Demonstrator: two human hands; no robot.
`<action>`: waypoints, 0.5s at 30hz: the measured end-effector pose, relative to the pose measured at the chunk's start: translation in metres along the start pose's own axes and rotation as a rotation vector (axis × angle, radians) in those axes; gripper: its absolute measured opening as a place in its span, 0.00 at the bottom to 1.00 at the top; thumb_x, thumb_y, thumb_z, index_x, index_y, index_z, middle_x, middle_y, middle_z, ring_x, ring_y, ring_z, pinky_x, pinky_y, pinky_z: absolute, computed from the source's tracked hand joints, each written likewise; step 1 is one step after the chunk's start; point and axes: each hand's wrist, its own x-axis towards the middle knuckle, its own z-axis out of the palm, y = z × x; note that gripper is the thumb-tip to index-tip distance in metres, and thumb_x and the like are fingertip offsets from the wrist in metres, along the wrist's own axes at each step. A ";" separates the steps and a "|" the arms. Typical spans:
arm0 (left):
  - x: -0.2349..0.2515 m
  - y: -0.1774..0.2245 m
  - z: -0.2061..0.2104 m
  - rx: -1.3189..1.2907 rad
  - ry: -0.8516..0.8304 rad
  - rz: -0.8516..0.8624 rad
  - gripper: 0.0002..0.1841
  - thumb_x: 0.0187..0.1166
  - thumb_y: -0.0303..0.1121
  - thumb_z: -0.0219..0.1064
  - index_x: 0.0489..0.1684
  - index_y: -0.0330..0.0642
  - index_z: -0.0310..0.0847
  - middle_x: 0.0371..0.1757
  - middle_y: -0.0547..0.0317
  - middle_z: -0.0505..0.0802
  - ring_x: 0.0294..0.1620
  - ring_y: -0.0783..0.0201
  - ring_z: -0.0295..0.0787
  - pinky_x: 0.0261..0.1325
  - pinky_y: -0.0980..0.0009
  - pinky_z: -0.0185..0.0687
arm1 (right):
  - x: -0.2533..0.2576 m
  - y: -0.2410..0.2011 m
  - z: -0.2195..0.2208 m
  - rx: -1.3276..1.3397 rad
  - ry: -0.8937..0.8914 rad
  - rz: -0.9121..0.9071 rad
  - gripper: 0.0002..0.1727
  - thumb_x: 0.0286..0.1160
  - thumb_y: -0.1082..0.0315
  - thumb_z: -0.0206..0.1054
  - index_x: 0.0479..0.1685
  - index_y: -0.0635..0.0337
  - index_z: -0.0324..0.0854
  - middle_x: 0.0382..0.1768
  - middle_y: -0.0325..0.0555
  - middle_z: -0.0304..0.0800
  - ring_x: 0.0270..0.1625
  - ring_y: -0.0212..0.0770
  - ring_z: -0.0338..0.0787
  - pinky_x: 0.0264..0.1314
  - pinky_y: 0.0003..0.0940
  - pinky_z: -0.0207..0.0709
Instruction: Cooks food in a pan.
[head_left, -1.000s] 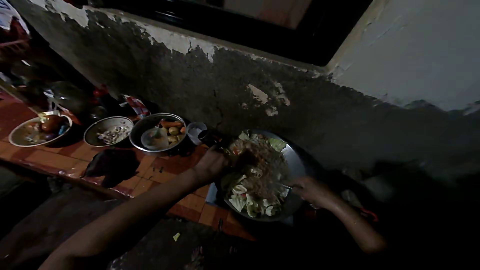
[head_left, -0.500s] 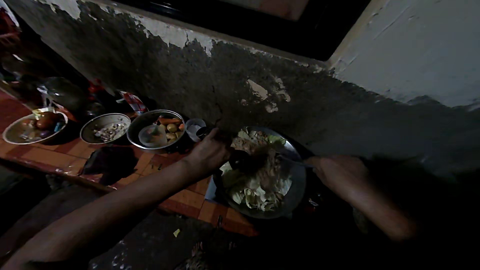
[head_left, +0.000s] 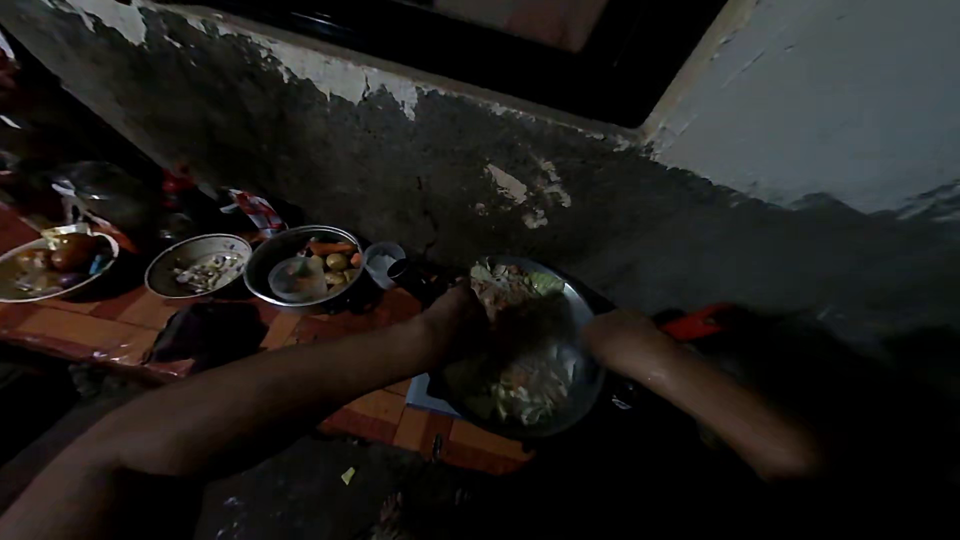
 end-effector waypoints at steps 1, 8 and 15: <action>0.004 -0.004 0.009 -0.028 0.023 0.018 0.12 0.85 0.22 0.59 0.58 0.27 0.85 0.61 0.34 0.90 0.70 0.36 0.82 0.82 0.40 0.61 | 0.009 0.008 0.004 0.032 -0.014 -0.044 0.18 0.90 0.67 0.56 0.64 0.74 0.81 0.64 0.70 0.85 0.70 0.69 0.84 0.71 0.67 0.72; 0.012 -0.015 0.037 -0.111 -0.013 -0.044 0.14 0.85 0.21 0.58 0.62 0.24 0.82 0.63 0.29 0.88 0.71 0.30 0.80 0.82 0.37 0.61 | 0.071 0.021 0.055 0.469 -0.101 -0.289 0.18 0.91 0.65 0.58 0.68 0.67 0.81 0.44 0.59 0.87 0.38 0.47 0.84 0.50 0.47 0.79; 0.007 -0.028 0.061 -0.187 0.121 -0.017 0.11 0.82 0.21 0.61 0.55 0.28 0.86 0.55 0.31 0.91 0.65 0.31 0.85 0.77 0.36 0.66 | 0.063 0.035 0.065 0.575 0.015 -0.268 0.19 0.91 0.65 0.59 0.72 0.62 0.82 0.52 0.63 0.89 0.47 0.54 0.89 0.58 0.53 0.80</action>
